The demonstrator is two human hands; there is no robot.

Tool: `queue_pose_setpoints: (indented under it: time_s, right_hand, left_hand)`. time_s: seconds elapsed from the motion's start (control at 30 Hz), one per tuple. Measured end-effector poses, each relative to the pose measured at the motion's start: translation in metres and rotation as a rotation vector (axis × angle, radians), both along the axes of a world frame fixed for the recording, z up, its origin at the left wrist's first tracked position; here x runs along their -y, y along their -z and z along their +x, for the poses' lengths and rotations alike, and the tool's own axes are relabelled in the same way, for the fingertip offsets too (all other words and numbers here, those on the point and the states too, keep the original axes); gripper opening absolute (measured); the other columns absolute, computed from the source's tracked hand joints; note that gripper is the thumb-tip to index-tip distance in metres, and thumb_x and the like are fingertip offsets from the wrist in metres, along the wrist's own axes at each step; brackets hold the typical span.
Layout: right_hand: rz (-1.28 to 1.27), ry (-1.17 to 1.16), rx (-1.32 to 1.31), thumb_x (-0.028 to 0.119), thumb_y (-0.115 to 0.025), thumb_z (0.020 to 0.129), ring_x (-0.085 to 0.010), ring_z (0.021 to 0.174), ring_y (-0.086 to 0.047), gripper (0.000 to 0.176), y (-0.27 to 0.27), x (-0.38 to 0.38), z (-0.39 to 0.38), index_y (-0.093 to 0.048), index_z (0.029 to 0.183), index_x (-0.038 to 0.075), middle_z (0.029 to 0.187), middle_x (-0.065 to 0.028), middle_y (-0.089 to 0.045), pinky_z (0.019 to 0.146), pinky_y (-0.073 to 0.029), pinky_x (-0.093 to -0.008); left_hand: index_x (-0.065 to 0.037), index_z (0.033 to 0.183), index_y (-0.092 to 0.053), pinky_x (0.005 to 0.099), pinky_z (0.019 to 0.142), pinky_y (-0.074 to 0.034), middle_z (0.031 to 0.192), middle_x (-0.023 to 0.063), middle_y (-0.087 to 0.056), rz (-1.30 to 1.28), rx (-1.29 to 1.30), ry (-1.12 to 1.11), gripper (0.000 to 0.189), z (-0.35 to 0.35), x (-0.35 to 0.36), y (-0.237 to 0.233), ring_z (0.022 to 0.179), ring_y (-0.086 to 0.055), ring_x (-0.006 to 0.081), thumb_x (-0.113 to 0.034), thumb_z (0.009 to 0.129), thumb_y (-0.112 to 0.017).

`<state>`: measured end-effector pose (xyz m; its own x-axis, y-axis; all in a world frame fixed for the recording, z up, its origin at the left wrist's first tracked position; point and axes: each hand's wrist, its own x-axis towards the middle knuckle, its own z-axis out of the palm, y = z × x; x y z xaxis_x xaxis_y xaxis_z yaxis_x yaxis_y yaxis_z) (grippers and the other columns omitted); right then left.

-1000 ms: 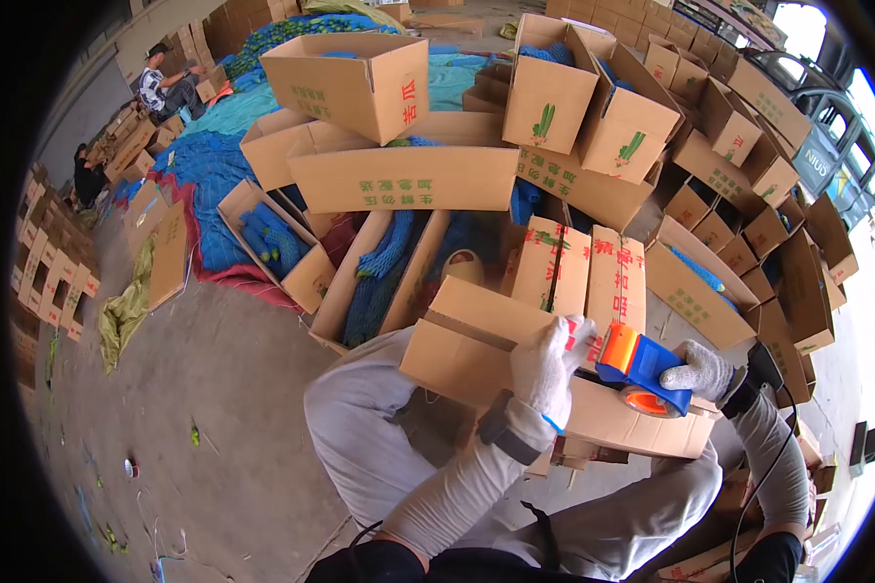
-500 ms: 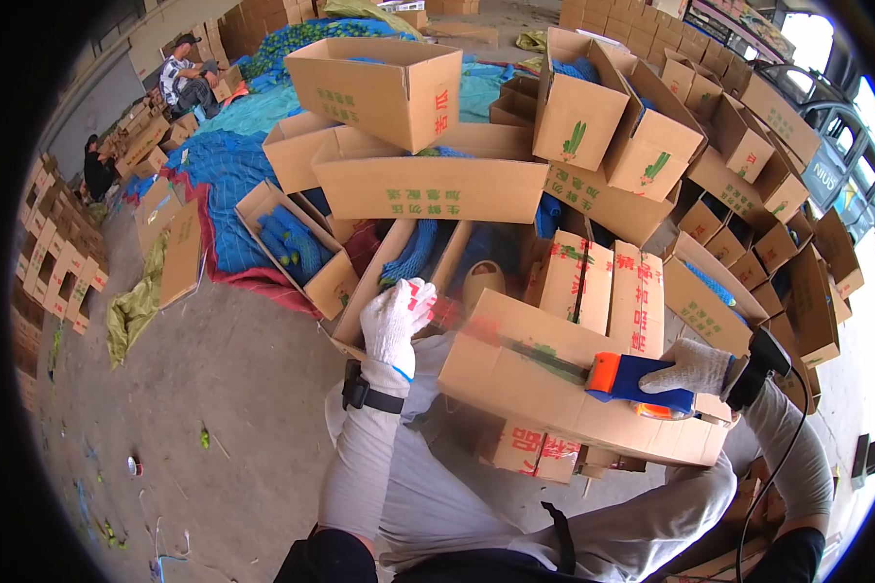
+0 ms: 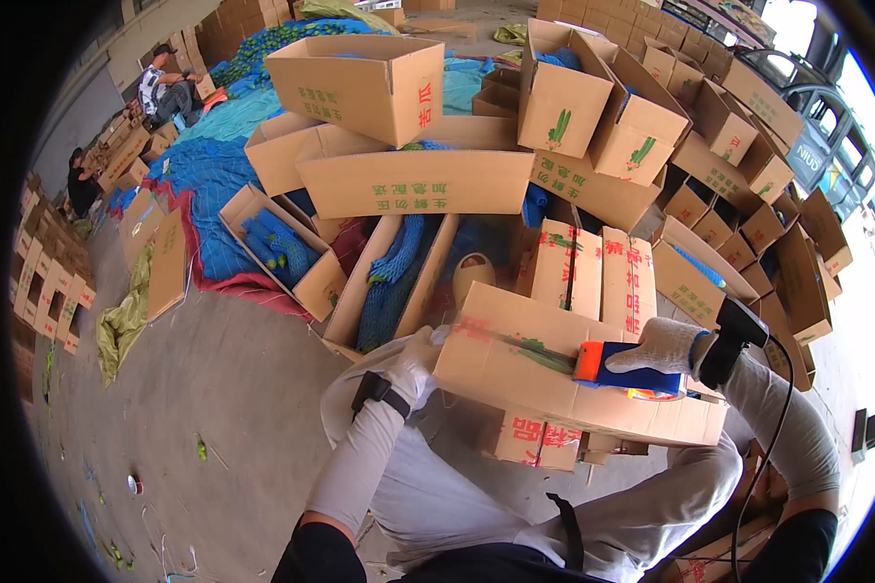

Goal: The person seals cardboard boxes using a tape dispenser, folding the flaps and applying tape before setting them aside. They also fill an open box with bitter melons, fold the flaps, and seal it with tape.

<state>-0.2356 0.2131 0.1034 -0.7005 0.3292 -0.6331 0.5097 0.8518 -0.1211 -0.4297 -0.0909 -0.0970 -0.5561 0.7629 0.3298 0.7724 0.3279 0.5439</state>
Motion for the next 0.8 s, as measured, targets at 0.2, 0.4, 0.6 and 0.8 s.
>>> queue_pose_setpoints:
  time_s: [0.2, 0.4, 0.6, 0.8]
  right_hand:
    - [-0.013, -0.033, 0.073, 0.079, -0.064, 0.069, -0.0333, 0.071, -0.068, 0.091, -0.008, 0.007, -0.012, -0.071, 0.089, -0.01, 0.077, -0.0238, -0.068, 0.068, -0.051, -0.0412]
    - [-0.064, 0.097, 0.15, 0.076, -0.066, 0.072, -0.0238, 0.06, -0.069, 0.084, -0.013, -0.021, 0.034, -0.073, 0.086, -0.007, 0.067, -0.0156, -0.069, 0.055, -0.055, -0.0344]
    - [0.078, 0.335, 0.222, 0.066, -0.074, 0.073, -0.0211, 0.063, -0.069, 0.069, -0.016, -0.162, 0.226, -0.075, 0.086, -0.001, 0.069, -0.0128, -0.069, 0.059, -0.053, -0.0325]
    - [-0.143, 0.384, 0.043, 0.06, -0.079, 0.072, -0.021, 0.066, -0.07, 0.063, 0.096, -0.249, 0.354, -0.075, 0.091, 0.0, 0.073, -0.0139, -0.071, 0.065, -0.055, -0.0338]
  left_hand:
    - [0.006, 0.136, -0.046, 0.045, 0.106, -0.042, 0.14, 0.0258, -0.049, 0.091, -0.15, 0.044, 0.051, 0.073, -0.094, -0.12, 0.127, -0.049, 0.0411, -0.017, 0.091, -0.055]
    - [0.002, 0.139, -0.048, 0.0483, 0.113, -0.029, 0.145, 0.0208, -0.046, -0.189, -0.378, -0.017, 0.055, 0.109, -0.134, -0.082, 0.136, -0.043, 0.034, -0.031, 0.094, -0.048]
    - [-0.002, 0.149, -0.035, 0.0473, 0.117, -0.024, 0.154, 0.0183, -0.034, -0.423, -0.394, 0.023, 0.057, 0.111, -0.146, -0.096, 0.142, -0.034, 0.0342, -0.025, 0.097, -0.044]
    - [0.0, 0.152, -0.027, 0.0485, 0.119, -0.017, 0.157, 0.02, -0.027, -0.546, -0.322, 0.045, 0.061, 0.114, -0.151, -0.1, 0.146, -0.024, 0.0371, -0.023, 0.096, -0.037]
